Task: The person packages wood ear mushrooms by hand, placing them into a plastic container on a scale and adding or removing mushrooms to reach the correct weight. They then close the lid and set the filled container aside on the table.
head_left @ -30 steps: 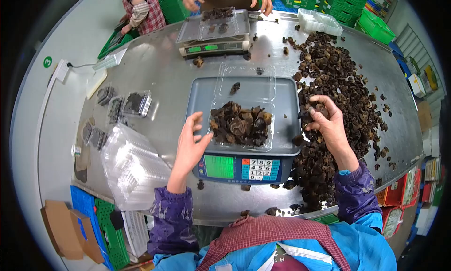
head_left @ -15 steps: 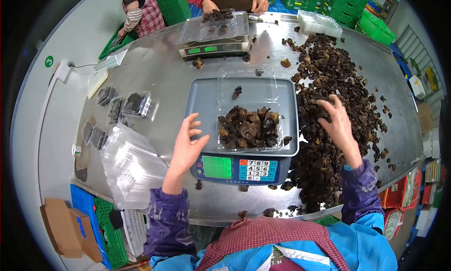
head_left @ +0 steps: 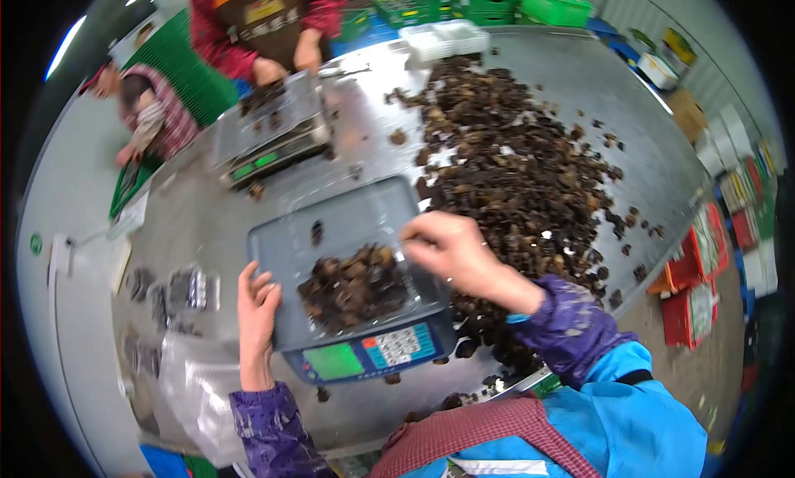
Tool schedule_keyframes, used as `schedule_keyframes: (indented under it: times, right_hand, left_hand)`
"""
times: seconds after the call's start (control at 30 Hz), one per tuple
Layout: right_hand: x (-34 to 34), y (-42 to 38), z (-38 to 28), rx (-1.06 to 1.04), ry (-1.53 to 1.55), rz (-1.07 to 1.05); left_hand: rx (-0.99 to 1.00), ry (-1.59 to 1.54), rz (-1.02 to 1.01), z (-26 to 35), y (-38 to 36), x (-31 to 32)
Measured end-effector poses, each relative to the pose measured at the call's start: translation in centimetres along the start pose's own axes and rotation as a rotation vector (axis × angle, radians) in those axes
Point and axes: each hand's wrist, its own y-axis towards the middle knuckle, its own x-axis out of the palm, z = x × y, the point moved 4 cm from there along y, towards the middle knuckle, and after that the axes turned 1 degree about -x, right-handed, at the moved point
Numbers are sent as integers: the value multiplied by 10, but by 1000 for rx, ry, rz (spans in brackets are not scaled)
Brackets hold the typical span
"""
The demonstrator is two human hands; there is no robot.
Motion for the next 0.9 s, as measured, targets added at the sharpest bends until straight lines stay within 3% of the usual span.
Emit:
schedule_keyframes:
  times: [0.03, 0.07, 0.17, 0.2, 0.27, 0.33, 0.37, 0.5, 0.63, 0.77, 0.9]
  right_hand:
    - [9, 3, -12, -64, 121, -33]
    - [21, 5, -10, 5, 206, -181]
    - [6, 5, 21, -79, -88, 23]
    - [-9, 1, 38, 57, -208, 37]
    - [-39, -8, 84, 97, -552, 117]
    - [-63, -25, 136, 292, -821, 2]
    - [-68, -32, 159, 437, -861, -154]
    - [-84, -37, 163, 346, -707, -36]
    - [-87, -20, 128, 376, -216, 90]
    - [-32, 9, 20, 535, 490, -110]
    - [23, 10, -4, 409, 340, -369]
  left_hand:
    - [15, -1, -42, 3, 4, 11]
    - [3, 1, -36, 6, 8, 17]
    - [-1, 18, -47, 6, 12, 23]
    - [-4, 19, -33, 10, 9, 20]
    - [-12, 24, -10, 3, 6, 8]
    - [-18, 33, 13, -1, 5, -2]
    - [-15, 37, 27, -2, 4, -8]
    - [-7, 2, 73, 7, -3, -2]
    - [-9, 4, 62, -7, -11, -8]
    - [-2, 3, 51, 0, -19, -2]
    - [25, 14, 35, 5, -21, -2]
